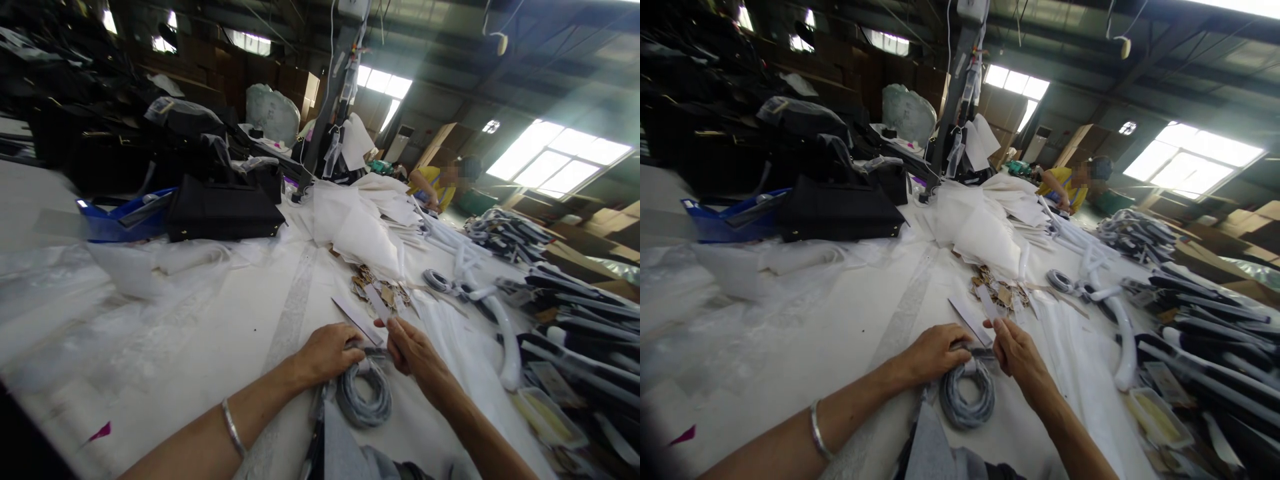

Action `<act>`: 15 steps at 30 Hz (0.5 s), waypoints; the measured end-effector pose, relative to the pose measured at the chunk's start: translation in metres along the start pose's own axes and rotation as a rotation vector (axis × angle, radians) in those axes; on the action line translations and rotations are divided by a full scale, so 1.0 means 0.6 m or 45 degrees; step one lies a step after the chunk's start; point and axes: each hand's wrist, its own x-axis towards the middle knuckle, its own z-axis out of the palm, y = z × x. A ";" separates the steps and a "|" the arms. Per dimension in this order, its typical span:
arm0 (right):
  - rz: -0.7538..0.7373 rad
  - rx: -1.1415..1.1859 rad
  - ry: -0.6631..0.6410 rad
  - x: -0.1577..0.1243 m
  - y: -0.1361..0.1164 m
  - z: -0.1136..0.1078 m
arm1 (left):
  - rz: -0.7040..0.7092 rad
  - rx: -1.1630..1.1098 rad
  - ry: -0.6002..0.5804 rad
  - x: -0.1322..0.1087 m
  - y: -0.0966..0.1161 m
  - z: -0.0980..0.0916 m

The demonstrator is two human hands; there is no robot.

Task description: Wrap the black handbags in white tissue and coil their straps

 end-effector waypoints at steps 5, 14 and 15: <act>-0.033 0.141 0.059 -0.012 -0.017 -0.005 | 0.062 0.117 -0.061 -0.007 0.009 -0.003; -0.236 -0.105 0.187 -0.041 -0.045 -0.027 | 0.147 0.319 -0.069 -0.012 0.013 0.004; -0.198 -0.079 0.192 -0.045 -0.043 -0.028 | 0.145 0.347 -0.070 -0.013 0.014 0.005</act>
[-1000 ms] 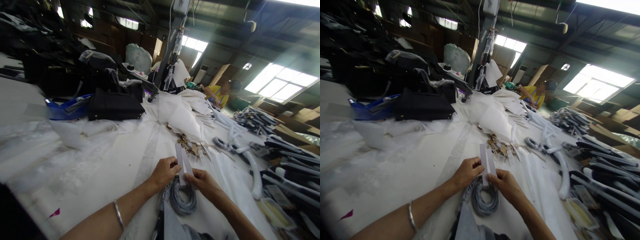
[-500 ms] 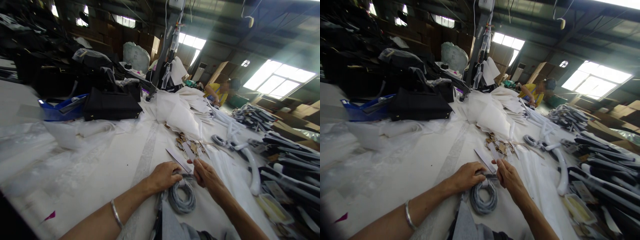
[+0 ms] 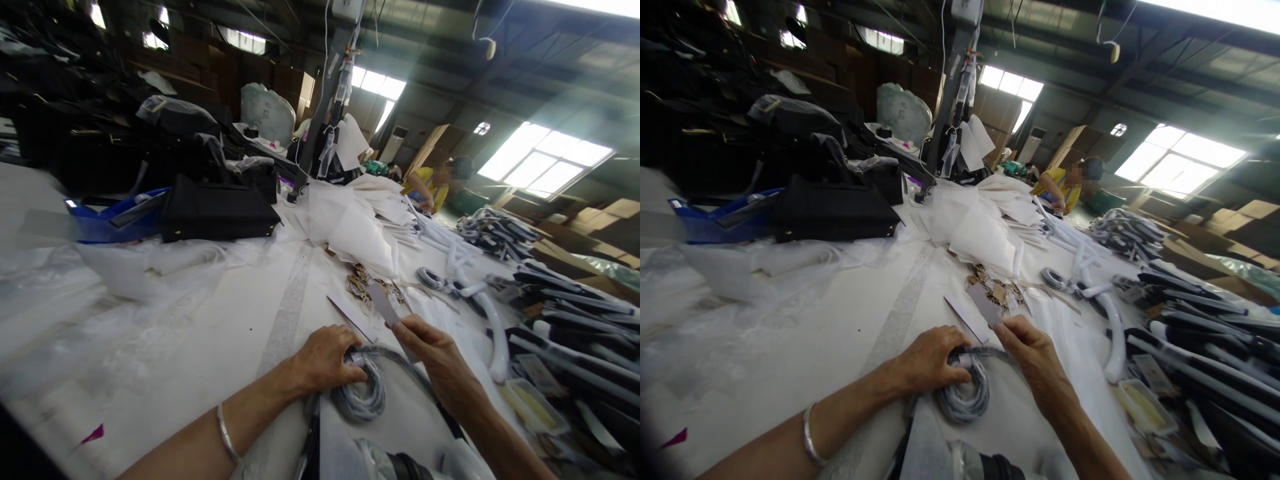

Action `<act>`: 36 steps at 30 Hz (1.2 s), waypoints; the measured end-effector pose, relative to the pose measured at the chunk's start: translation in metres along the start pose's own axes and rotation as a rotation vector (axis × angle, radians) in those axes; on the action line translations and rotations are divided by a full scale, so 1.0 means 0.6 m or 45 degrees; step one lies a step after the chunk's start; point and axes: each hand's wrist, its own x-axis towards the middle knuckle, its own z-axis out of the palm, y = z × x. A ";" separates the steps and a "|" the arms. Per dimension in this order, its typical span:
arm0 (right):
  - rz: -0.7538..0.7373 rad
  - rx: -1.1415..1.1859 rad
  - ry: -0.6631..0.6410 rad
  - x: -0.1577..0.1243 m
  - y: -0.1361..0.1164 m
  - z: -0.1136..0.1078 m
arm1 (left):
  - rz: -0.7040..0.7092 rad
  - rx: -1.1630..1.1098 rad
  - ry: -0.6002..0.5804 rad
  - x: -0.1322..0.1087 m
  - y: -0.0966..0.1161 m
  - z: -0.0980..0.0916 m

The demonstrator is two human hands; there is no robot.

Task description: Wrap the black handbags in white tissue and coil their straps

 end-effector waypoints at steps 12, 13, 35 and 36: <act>0.297 0.465 0.031 -0.021 0.032 -0.019 | -0.126 0.149 0.033 -0.002 0.023 0.002; 0.297 0.490 0.042 -0.021 0.028 -0.018 | -0.132 0.145 0.038 -0.001 0.022 0.002; 0.074 0.451 -0.031 -0.041 -0.010 0.019 | -0.171 0.240 0.054 0.000 0.004 0.003; 0.058 0.448 -0.047 -0.044 -0.008 0.022 | -0.168 0.240 0.061 0.000 0.003 0.005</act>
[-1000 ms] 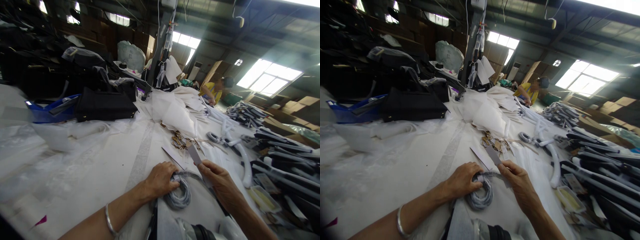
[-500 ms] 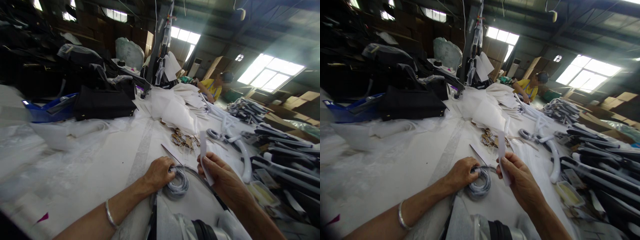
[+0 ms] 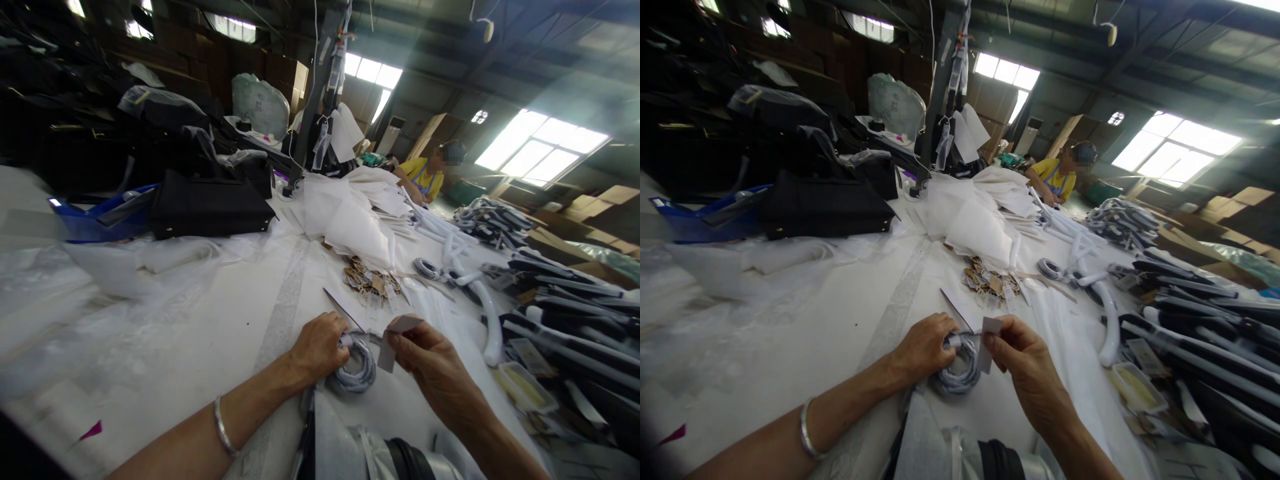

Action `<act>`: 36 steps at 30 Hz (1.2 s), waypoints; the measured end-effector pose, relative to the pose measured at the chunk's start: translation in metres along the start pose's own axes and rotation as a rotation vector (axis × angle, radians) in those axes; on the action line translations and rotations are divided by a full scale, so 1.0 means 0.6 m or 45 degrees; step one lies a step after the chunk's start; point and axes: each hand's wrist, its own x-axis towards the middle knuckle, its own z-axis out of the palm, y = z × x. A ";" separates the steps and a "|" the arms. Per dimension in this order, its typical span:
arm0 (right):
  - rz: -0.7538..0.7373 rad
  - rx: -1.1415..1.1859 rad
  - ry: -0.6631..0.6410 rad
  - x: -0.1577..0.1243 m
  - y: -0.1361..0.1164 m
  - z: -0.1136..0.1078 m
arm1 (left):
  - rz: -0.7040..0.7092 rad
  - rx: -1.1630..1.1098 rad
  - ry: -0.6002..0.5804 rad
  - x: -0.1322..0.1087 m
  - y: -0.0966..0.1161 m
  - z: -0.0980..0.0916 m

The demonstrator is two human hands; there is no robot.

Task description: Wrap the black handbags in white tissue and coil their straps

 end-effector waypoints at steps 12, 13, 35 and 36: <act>-0.388 -0.960 -0.287 -0.026 0.040 0.000 | 0.042 -0.005 0.029 0.000 -0.002 0.005; -0.412 -0.994 -0.307 -0.028 0.042 -0.002 | 0.047 -0.004 0.033 0.000 -0.001 0.005; -0.448 -1.760 -0.380 0.006 0.071 0.041 | 0.154 0.076 -0.025 -0.006 0.012 -0.003; -0.386 -1.704 -0.390 0.010 0.068 0.040 | 0.151 0.079 -0.034 -0.006 0.012 -0.004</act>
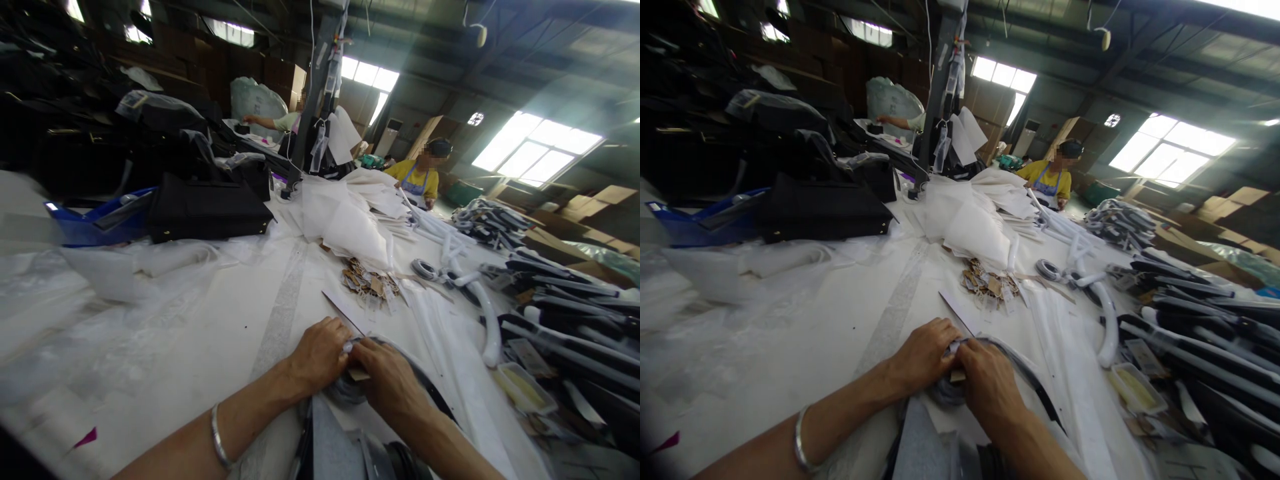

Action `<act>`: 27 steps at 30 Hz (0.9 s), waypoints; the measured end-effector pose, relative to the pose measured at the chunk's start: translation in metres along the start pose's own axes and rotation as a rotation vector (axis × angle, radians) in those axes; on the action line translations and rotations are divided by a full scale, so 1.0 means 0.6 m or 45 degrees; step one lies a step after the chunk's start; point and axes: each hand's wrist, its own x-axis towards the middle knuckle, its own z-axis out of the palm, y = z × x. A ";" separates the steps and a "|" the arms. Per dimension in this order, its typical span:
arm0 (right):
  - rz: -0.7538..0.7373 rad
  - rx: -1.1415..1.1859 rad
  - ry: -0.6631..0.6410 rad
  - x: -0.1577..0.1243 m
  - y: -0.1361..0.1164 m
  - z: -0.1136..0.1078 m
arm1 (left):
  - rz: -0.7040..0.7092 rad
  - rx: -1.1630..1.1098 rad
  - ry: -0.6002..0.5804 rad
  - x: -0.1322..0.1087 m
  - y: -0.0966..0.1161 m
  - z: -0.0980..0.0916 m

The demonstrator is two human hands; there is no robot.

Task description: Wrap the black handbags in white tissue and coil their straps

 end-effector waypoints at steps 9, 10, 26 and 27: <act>0.169 0.872 -0.131 0.012 0.041 -0.053 | -0.050 0.023 -0.039 -0.005 0.003 -0.001; 0.176 0.900 -0.125 0.017 0.040 -0.054 | -0.053 0.026 -0.043 -0.005 0.004 -0.002; 0.082 0.191 0.030 0.076 0.081 0.015 | -0.075 0.014 -0.040 -0.001 0.002 -0.007; 0.100 0.212 0.033 0.076 0.084 0.015 | -0.078 0.014 -0.043 -0.001 0.002 -0.008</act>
